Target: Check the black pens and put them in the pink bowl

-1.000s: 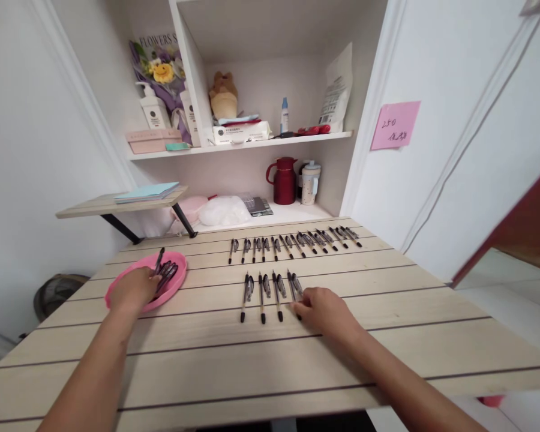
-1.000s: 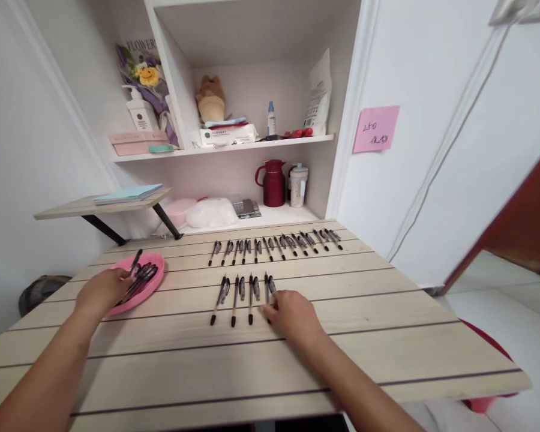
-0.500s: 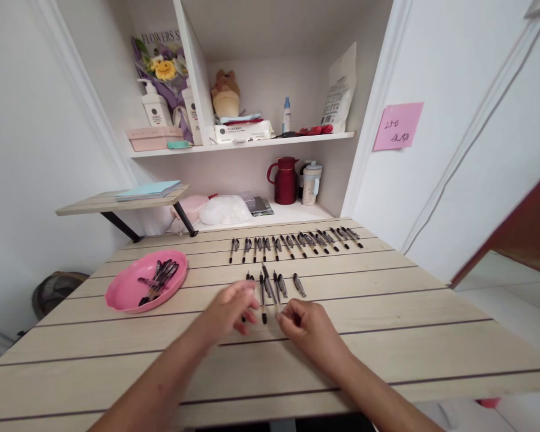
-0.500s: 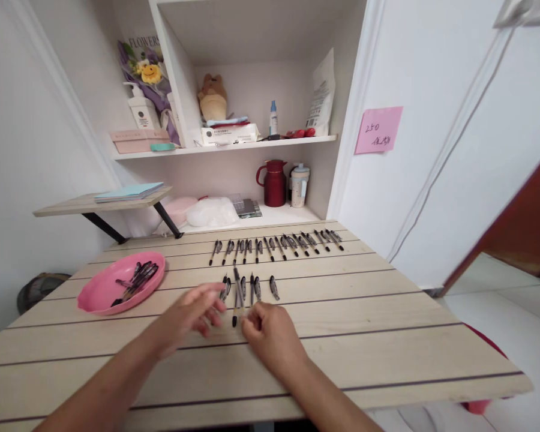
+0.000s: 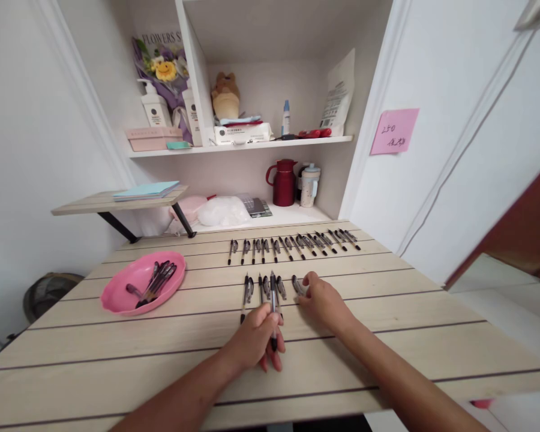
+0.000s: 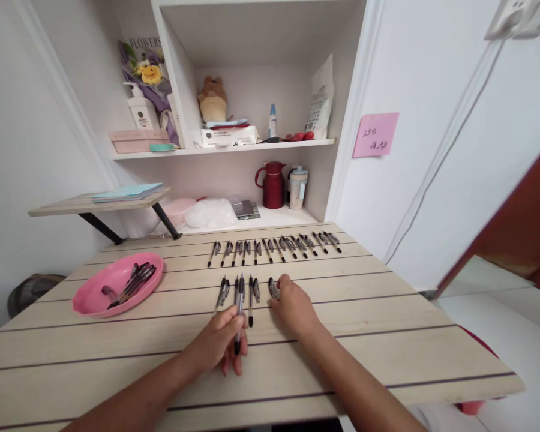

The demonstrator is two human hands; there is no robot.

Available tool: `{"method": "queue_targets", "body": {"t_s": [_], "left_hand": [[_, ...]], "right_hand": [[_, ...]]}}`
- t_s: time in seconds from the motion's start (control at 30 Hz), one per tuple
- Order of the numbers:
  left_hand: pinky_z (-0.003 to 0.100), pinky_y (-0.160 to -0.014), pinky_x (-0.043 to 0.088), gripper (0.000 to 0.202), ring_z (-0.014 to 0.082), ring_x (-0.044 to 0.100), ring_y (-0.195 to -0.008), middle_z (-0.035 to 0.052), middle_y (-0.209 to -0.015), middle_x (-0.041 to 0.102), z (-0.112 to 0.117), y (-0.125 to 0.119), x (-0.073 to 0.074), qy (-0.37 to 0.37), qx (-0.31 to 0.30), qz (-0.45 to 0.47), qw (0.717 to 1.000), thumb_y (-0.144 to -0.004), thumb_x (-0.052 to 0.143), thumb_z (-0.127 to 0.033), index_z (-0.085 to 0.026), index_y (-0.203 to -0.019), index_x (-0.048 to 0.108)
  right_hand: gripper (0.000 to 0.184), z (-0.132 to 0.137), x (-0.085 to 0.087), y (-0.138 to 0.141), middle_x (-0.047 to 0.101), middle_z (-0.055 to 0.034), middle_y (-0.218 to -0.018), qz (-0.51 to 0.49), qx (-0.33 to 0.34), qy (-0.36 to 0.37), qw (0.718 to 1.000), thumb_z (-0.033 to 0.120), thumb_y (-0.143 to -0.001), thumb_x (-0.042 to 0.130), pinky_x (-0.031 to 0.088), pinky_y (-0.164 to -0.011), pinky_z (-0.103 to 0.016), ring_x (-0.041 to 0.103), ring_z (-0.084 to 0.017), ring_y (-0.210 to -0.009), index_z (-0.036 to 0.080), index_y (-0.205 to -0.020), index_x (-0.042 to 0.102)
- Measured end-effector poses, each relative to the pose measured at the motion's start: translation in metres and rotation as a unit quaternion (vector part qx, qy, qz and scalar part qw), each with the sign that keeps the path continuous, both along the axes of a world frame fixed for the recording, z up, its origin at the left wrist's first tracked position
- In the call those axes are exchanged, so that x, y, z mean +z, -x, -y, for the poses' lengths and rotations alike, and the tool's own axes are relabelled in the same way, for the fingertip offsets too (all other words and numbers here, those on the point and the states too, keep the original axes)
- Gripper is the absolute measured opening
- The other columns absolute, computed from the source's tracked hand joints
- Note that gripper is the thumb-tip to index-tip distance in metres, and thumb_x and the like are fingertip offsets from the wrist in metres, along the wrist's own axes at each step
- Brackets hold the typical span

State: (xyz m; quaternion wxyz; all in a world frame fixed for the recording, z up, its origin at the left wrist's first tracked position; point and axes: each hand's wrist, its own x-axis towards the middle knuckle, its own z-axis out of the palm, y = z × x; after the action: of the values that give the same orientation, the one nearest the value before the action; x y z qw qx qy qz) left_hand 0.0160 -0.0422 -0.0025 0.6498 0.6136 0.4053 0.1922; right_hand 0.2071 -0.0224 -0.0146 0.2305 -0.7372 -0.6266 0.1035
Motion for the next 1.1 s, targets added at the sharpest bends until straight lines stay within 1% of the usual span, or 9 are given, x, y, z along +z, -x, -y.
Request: {"method": "queue_targets", "body": {"t_s": [0.17, 0.23, 0.3, 0.37, 0.43, 0.5, 0.57, 0.93, 1.1], "left_hand": [[0.013, -0.028, 0.027, 0.024, 0.0098, 0.053, -0.037, -0.0028, -0.059, 0.054, 0.001, 0.002, -0.009, -0.016, -0.032, -0.012, 0.999, -0.082, 0.031, -0.042, -0.019, -0.085, 0.037], [0.013, -0.029, 0.026, 0.023, 0.0084, 0.051, -0.035, -0.0033, -0.058, 0.053, 0.002, 0.003, -0.009, -0.029, -0.044, -0.023, 0.998, -0.082, 0.031, -0.041, -0.019, -0.084, 0.037], [0.013, -0.03, 0.026, 0.022, 0.0066, 0.048, -0.034, -0.0033, -0.057, 0.053, 0.003, 0.003, -0.007, -0.057, -0.066, -0.032, 0.996, -0.083, 0.032, -0.039, -0.018, -0.083, 0.039], [0.014, -0.032, 0.027, 0.023, 0.0051, 0.045, -0.033, -0.0029, -0.057, 0.053, 0.005, 0.004, -0.005, -0.091, -0.086, -0.038, 0.991, -0.084, 0.032, -0.04, -0.018, -0.08, 0.04], [0.014, -0.034, 0.027, 0.025, 0.0042, 0.043, -0.033, -0.0025, -0.058, 0.054, 0.006, 0.004, -0.004, -0.119, -0.095, -0.043, 0.987, -0.085, 0.032, -0.04, -0.018, -0.079, 0.04], [0.015, -0.034, 0.027, 0.025, 0.004, 0.041, -0.033, -0.0025, -0.058, 0.054, 0.008, 0.004, -0.003, -0.133, -0.099, -0.048, 0.985, -0.085, 0.033, -0.04, -0.018, -0.078, 0.04], [0.015, -0.035, 0.027, 0.024, 0.004, 0.04, -0.034, -0.0027, -0.058, 0.054, 0.008, 0.004, -0.003, -0.142, -0.1, -0.05, 0.984, -0.085, 0.032, -0.04, -0.018, -0.079, 0.041], [0.015, -0.036, 0.028, 0.024, 0.0045, 0.041, -0.035, -0.0033, -0.057, 0.052, 0.008, 0.003, -0.003, -0.152, -0.1, -0.056, 0.982, -0.085, 0.033, -0.04, -0.019, -0.076, 0.04], [0.015, -0.035, 0.027, 0.024, 0.0042, 0.041, -0.035, -0.0038, -0.057, 0.051, 0.009, 0.003, -0.004, -0.16, -0.092, -0.049, 0.981, -0.084, 0.033, -0.039, -0.018, -0.075, 0.04]], "right_hand": [[0.025, 0.005, -0.008, -0.001, 0.059, -0.0035, -0.066, -0.021, 0.012, -0.005, 1.0, 0.006, -0.066, 0.048, 0.031, -0.059, -0.024, 0.053, -0.016, -0.064, 0.016, -0.088, 0.051], [0.022, 0.012, -0.003, -0.007, 0.059, -0.0025, -0.064, -0.075, 0.016, -0.01, 0.997, 0.009, -0.066, 0.049, 0.033, -0.059, -0.025, 0.052, -0.015, -0.062, 0.017, -0.086, 0.055], [0.016, 0.018, 0.006, -0.01, 0.057, -0.0011, -0.061, -0.185, 0.028, -0.015, 0.982, 0.017, -0.069, 0.051, 0.034, -0.057, -0.026, 0.05, -0.014, -0.057, 0.018, -0.083, 0.058], [0.016, 0.023, 0.017, -0.009, 0.055, 0.0, -0.059, -0.339, 0.036, -0.018, 0.94, 0.028, -0.07, 0.055, 0.034, -0.052, -0.025, 0.047, -0.013, -0.053, 0.018, -0.082, 0.06], [0.022, 0.026, 0.029, -0.004, 0.055, -0.0004, -0.06, -0.477, 0.041, -0.029, 0.878, 0.034, -0.068, 0.06, 0.032, -0.046, -0.024, 0.044, -0.011, -0.05, 0.017, -0.081, 0.061], [0.027, 0.027, 0.04, 0.001, 0.057, -0.0018, -0.063, -0.555, 0.049, -0.045, 0.829, 0.036, -0.063, 0.066, 0.029, -0.044, -0.023, 0.043, -0.009, -0.049, 0.015, -0.08, 0.062], [0.029, 0.026, 0.047, 0.005, 0.058, -0.0024, -0.064, -0.582, 0.057, -0.054, 0.809, 0.037, -0.061, 0.069, 0.027, -0.042, -0.022, 0.041, -0.008, -0.048, 0.015, -0.079, 0.063], [0.028, 0.027, 0.048, 0.006, 0.052, 0.0025, -0.055, -0.54, 0.076, -0.014, 0.838, 0.04, -0.06, 0.069, 0.025, -0.041, -0.02, 0.039, -0.006, -0.044, 0.016, -0.073, 0.062], [0.03, 0.03, 0.046, 0.01, 0.05, 0.0037, -0.052, -0.541, 0.062, -0.002, 0.839, 0.043, -0.059, 0.068, 0.024, -0.041, -0.021, 0.038, -0.007, -0.044, 0.017, -0.072, 0.061]]}}
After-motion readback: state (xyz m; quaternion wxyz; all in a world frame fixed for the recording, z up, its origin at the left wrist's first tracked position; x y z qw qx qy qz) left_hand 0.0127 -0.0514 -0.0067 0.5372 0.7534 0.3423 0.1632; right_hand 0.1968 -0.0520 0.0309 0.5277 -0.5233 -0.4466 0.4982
